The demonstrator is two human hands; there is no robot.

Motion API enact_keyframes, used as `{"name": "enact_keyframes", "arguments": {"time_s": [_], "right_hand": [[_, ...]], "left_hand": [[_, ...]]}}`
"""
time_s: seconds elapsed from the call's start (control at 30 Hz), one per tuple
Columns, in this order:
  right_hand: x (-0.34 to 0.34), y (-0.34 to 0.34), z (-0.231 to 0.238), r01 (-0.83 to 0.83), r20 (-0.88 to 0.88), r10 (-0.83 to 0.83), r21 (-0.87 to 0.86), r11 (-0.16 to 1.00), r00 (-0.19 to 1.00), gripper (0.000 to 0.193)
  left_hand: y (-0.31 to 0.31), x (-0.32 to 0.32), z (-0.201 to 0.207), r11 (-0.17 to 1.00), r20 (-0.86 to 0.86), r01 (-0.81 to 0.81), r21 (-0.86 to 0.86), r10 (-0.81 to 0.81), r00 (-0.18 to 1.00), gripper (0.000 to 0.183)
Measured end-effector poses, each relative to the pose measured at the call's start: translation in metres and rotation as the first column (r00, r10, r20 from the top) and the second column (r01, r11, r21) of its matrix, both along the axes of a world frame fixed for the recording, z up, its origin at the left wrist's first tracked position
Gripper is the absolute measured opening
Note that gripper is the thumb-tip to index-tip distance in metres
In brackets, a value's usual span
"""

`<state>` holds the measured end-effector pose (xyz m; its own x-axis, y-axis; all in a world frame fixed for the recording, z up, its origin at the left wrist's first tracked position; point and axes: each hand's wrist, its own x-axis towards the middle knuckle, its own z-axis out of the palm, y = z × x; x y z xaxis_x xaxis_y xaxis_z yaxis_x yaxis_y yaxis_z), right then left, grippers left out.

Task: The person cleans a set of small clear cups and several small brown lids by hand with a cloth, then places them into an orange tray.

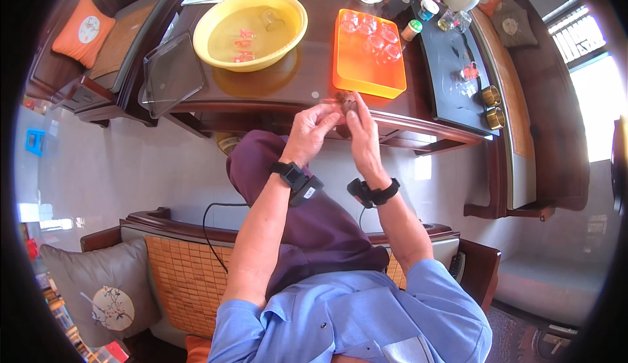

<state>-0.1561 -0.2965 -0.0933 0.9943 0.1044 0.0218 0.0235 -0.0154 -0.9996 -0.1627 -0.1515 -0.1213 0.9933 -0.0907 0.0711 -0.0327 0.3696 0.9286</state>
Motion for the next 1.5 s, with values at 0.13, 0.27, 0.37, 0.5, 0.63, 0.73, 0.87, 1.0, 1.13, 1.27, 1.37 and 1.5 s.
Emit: {"name": "enact_keyframes", "arguments": {"time_s": [0.13, 0.27, 0.37, 0.5, 0.63, 0.73, 0.87, 1.0, 1.13, 1.27, 1.37, 1.5], "right_hand": [[-0.012, 0.009, -0.007, 0.059, 0.360, 0.067, -0.328, 0.943, 0.931, 0.060], [-0.004, 0.001, -0.003, 0.232, 0.630, 0.273, -0.600, 0.766, 0.727, 0.056], [-0.005, 0.002, 0.015, 0.276, 0.652, 0.400, -0.686, 0.673, 0.644, 0.046], [0.005, 0.010, 0.021, 0.179, 0.596, 0.266, -0.582, 0.793, 0.757, 0.035], [0.020, 0.002, 0.018, -0.054, 0.168, 0.115, -0.334, 0.941, 0.979, 0.030], [0.019, -0.007, 0.036, -0.116, -0.397, 0.183, 0.185, 0.976, 0.899, 0.049], [0.010, -0.024, 0.037, -0.119, -0.442, 0.263, 0.326, 0.938, 0.858, 0.043], [0.010, -0.020, 0.028, -0.068, -0.095, 0.075, 0.077, 0.995, 0.993, 0.030], [0.017, -0.021, -0.001, -0.064, 0.191, 0.088, -0.131, 0.989, 0.978, 0.032], [-0.001, 0.000, 0.015, -0.055, -0.072, 0.061, 0.082, 0.995, 0.996, 0.052], [-0.017, 0.015, 0.003, -0.014, 0.149, 0.011, 0.016, 1.000, 0.989, 0.051], [-0.023, 0.013, 0.010, -0.042, 0.091, 0.044, -0.028, 0.999, 0.995, 0.046]], "left_hand": [[0.008, 0.001, 0.007, 0.987, -0.127, -0.051, -0.151, 0.031, 0.991, 0.030], [0.008, -0.003, 0.011, 0.939, -0.269, -0.030, -0.342, -0.068, 0.961, 0.046], [0.003, -0.005, 0.015, 0.949, -0.305, -0.014, -0.314, -0.087, 0.948, 0.057], [0.006, -0.003, 0.004, 0.949, -0.183, 0.067, -0.308, -0.128, 0.975, 0.061], [0.005, -0.009, 0.010, 0.995, -0.098, 0.053, -0.084, -0.062, 0.993, 0.040], [0.004, -0.011, 0.025, 0.997, -0.040, 0.070, 0.023, -0.069, 0.997, 0.017], [0.003, -0.009, 0.022, 0.993, 0.019, 0.093, 0.077, -0.095, 0.995, 0.020], [0.000, -0.007, 0.026, 0.988, -0.029, 0.140, 0.059, -0.138, 0.990, 0.023], [0.003, -0.003, 0.018, 0.987, -0.024, 0.156, -0.025, -0.156, 0.987, 0.026], [0.003, -0.003, 0.018, 0.999, 0.032, -0.007, -0.048, 0.009, 0.999, 0.026], [0.005, -0.002, 0.014, 0.990, 0.004, -0.132, -0.041, 0.132, 0.991, 0.027], [0.010, -0.001, 0.012, 0.987, -0.025, -0.077, -0.144, 0.074, 0.997, 0.028]]}}
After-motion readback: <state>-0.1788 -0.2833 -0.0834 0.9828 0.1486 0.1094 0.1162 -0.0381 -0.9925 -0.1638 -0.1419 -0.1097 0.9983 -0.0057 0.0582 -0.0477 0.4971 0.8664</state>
